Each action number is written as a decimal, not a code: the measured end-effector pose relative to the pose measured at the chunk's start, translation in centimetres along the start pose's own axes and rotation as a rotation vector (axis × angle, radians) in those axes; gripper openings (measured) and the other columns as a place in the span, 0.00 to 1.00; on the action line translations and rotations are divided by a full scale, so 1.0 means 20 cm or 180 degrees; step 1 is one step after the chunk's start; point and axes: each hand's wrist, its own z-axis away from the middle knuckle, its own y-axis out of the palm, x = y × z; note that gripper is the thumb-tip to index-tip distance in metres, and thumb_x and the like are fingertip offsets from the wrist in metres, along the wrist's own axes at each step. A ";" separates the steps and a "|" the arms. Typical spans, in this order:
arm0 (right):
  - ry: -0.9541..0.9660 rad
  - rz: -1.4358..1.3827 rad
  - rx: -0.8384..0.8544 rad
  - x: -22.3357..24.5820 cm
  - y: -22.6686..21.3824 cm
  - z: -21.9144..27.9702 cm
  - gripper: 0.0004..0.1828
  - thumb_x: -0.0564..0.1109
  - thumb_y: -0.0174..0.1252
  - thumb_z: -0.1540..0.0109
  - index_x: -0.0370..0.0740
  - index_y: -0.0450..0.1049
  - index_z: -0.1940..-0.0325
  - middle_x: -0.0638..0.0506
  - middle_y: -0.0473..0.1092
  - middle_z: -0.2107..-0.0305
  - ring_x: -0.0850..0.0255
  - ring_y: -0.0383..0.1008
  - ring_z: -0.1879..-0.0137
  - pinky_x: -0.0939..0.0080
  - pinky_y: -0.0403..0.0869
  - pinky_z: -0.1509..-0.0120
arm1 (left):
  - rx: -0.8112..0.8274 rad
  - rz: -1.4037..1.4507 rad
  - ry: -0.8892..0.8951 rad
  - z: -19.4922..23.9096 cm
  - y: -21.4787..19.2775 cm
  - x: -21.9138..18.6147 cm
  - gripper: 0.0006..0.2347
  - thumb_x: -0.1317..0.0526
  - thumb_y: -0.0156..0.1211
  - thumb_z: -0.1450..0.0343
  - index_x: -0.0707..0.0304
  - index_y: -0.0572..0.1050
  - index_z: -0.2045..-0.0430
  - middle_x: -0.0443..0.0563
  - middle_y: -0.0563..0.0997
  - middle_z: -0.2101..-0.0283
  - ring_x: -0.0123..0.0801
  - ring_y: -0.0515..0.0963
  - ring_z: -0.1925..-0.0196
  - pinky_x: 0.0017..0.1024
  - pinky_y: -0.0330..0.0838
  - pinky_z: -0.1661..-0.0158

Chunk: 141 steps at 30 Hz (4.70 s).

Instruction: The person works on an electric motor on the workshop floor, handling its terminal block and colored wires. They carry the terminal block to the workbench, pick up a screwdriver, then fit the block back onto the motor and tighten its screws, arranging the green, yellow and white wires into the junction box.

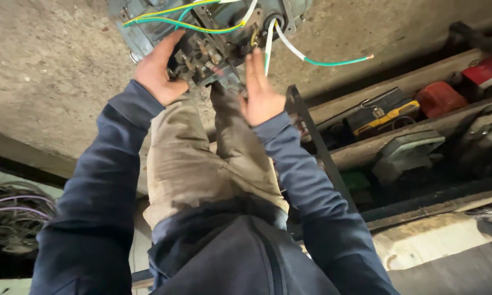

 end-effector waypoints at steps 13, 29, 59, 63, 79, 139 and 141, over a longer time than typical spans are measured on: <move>-0.0097 -0.0502 -0.0092 -0.15 0.12 0.04 0.54 0.46 0.69 0.47 0.42 0.53 0.19 0.47 0.49 0.22 0.49 0.81 0.51 0.58 0.78 0.60 | 0.0293 0.1463 -0.0074 -0.02 -0.02 0.07 0.37 0.72 0.56 0.37 0.72 0.58 0.26 0.59 0.73 0.32 0.35 0.70 0.28 0.28 0.60 0.28; 0.0108 -0.2845 -0.1341 -0.11 0.20 0.04 0.31 0.31 0.59 0.34 0.28 0.61 0.27 0.36 0.60 0.28 0.48 0.66 0.24 0.53 0.68 0.20 | 0.0625 0.1583 -0.0056 0.08 0.02 -0.09 0.36 0.74 0.57 0.38 0.70 0.61 0.28 0.55 0.72 0.33 0.32 0.68 0.29 0.27 0.57 0.28; 0.0889 -0.2445 -0.2543 -0.04 0.24 -0.39 0.15 0.39 0.69 0.36 0.38 0.75 0.47 0.52 0.73 0.63 0.62 0.73 0.60 0.62 0.76 0.53 | 0.0431 0.1288 -0.0135 0.07 -0.01 -0.09 0.37 0.73 0.57 0.40 0.72 0.61 0.29 0.63 0.71 0.30 0.41 0.66 0.25 0.31 0.55 0.28; -0.0603 -0.1352 -0.1451 -0.10 0.09 -0.36 0.14 0.37 0.66 0.37 0.40 0.78 0.48 0.44 0.77 0.54 0.51 0.80 0.49 0.57 0.78 0.44 | 0.0398 0.0968 -0.0041 0.08 -0.04 -0.07 0.37 0.72 0.59 0.42 0.72 0.62 0.31 0.65 0.71 0.32 0.44 0.68 0.27 0.33 0.58 0.29; 0.0609 -0.2347 -0.1059 -0.11 0.08 -0.36 0.18 0.38 0.72 0.37 0.36 0.70 0.50 0.47 0.80 0.62 0.63 0.81 0.56 0.63 0.78 0.48 | 0.0540 0.0940 -0.0167 0.06 -0.11 -0.20 0.35 0.70 0.60 0.39 0.67 0.63 0.31 0.65 0.75 0.35 0.45 0.75 0.31 0.32 0.65 0.34; 0.1138 -0.1539 -0.0562 -0.14 0.15 -0.45 0.14 0.54 0.71 0.44 0.44 0.80 0.64 0.48 0.78 0.73 0.49 0.80 0.65 0.51 0.76 0.60 | 0.0731 0.0459 -0.0083 0.07 0.09 -0.33 0.37 0.67 0.62 0.40 0.60 0.63 0.30 0.67 0.75 0.36 0.56 0.75 0.34 0.41 0.70 0.38; 0.0976 -0.1751 -0.0783 -0.12 0.17 -0.42 0.14 0.53 0.70 0.41 0.43 0.78 0.60 0.48 0.79 0.69 0.49 0.81 0.63 0.53 0.77 0.57 | 0.0947 0.0332 -0.0243 0.08 0.12 -0.35 0.37 0.66 0.63 0.42 0.58 0.65 0.32 0.66 0.76 0.38 0.56 0.77 0.38 0.39 0.72 0.42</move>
